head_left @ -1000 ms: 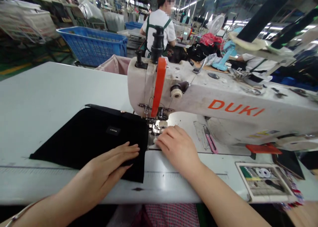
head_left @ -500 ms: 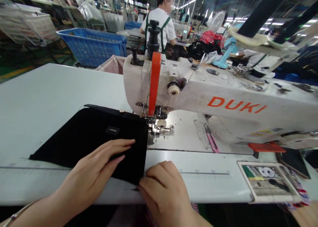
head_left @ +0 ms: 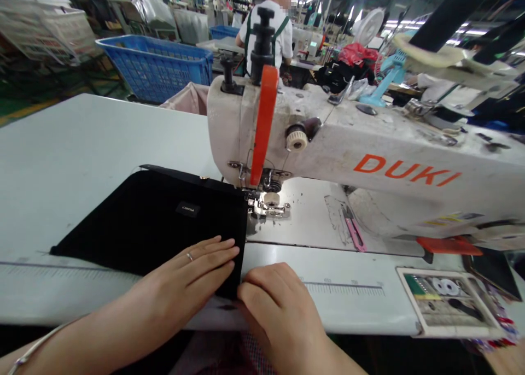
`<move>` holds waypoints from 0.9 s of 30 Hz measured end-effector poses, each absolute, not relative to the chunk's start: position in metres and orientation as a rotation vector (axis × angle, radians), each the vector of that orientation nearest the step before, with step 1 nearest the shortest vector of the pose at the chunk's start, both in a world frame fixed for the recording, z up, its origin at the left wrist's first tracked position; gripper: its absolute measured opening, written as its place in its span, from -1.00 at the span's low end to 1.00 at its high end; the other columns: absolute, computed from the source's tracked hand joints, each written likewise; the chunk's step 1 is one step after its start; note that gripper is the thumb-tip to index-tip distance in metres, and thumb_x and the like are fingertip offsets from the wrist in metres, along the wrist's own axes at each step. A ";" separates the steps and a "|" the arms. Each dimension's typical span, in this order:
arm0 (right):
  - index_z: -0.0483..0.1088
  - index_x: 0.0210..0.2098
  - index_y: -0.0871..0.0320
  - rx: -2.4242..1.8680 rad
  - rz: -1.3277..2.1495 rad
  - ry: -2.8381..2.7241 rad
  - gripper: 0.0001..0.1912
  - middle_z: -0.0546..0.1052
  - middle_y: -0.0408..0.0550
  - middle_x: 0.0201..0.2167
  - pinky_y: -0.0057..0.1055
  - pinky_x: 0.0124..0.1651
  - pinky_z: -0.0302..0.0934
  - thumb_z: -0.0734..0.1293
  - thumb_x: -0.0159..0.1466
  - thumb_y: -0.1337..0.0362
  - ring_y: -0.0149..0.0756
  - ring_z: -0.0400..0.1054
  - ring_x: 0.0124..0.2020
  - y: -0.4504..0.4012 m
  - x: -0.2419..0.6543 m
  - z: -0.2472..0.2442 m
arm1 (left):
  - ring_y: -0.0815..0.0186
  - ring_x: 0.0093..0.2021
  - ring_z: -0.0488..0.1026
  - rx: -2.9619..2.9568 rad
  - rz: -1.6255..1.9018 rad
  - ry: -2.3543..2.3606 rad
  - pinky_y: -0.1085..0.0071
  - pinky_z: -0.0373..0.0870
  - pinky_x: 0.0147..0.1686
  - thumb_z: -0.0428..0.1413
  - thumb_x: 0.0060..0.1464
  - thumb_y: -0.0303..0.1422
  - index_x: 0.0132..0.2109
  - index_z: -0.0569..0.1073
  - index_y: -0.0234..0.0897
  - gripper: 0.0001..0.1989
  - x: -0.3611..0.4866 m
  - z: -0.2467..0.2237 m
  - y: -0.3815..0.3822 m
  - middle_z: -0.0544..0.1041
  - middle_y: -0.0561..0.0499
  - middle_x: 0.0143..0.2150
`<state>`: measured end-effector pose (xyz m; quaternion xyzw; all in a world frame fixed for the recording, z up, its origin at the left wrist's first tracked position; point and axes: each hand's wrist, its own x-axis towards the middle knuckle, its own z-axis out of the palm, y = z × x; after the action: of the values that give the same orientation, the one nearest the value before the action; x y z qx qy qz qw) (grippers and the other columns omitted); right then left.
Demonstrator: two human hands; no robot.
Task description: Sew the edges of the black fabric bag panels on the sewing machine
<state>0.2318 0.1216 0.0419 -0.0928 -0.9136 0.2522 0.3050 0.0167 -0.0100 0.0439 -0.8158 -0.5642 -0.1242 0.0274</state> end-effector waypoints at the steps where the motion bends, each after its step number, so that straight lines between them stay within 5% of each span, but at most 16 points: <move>1: 0.45 -0.21 0.16 -0.227 0.652 -2.424 -0.64 0.54 -0.10 -0.27 -0.36 -0.15 0.16 0.11 0.61 0.28 -0.32 0.35 -0.29 0.122 0.233 0.042 | 0.16 0.54 0.06 -2.514 -0.412 -1.758 0.12 0.15 0.50 -0.08 0.32 -0.66 0.42 0.27 -0.36 -0.43 0.017 0.043 -0.010 0.28 -0.12 0.48; 10: 0.49 -0.08 0.19 -0.171 0.606 -2.409 -0.72 0.57 -0.08 -0.24 -0.35 -0.16 0.21 0.14 0.59 0.33 -0.31 0.38 -0.27 0.124 0.230 0.045 | 0.34 0.48 0.20 -2.436 -0.757 -1.872 0.37 0.16 0.48 -0.06 0.39 -0.59 0.34 0.36 -0.33 -0.56 0.021 0.048 -0.004 0.44 -0.07 0.36; 17: 0.50 -0.16 0.22 -0.055 0.570 -2.429 -0.70 0.59 -0.06 -0.28 -0.31 -0.21 0.24 0.15 0.57 0.40 -0.30 0.38 -0.29 0.125 0.231 0.033 | 0.21 0.37 0.35 -2.449 -0.705 -1.730 0.21 0.25 0.47 -0.03 0.39 -0.60 0.33 0.42 -0.25 -0.54 0.022 0.038 -0.013 0.52 -0.06 0.26; 27: 0.54 -0.19 0.20 -0.032 0.489 -2.379 -0.72 0.61 -0.09 -0.36 -0.37 -0.22 0.35 0.21 0.54 0.41 -0.32 0.44 -0.31 0.123 0.234 0.040 | 0.23 0.24 0.48 -2.581 -0.769 -1.613 0.28 0.40 0.37 -0.01 0.43 -0.55 0.32 0.44 -0.19 -0.57 0.015 0.033 -0.015 0.58 -0.06 0.20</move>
<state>0.2337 0.1226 0.0397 -0.0123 -0.9179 0.1886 0.3489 0.0146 -0.0153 0.0333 -0.8223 -0.5138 -0.2448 0.0012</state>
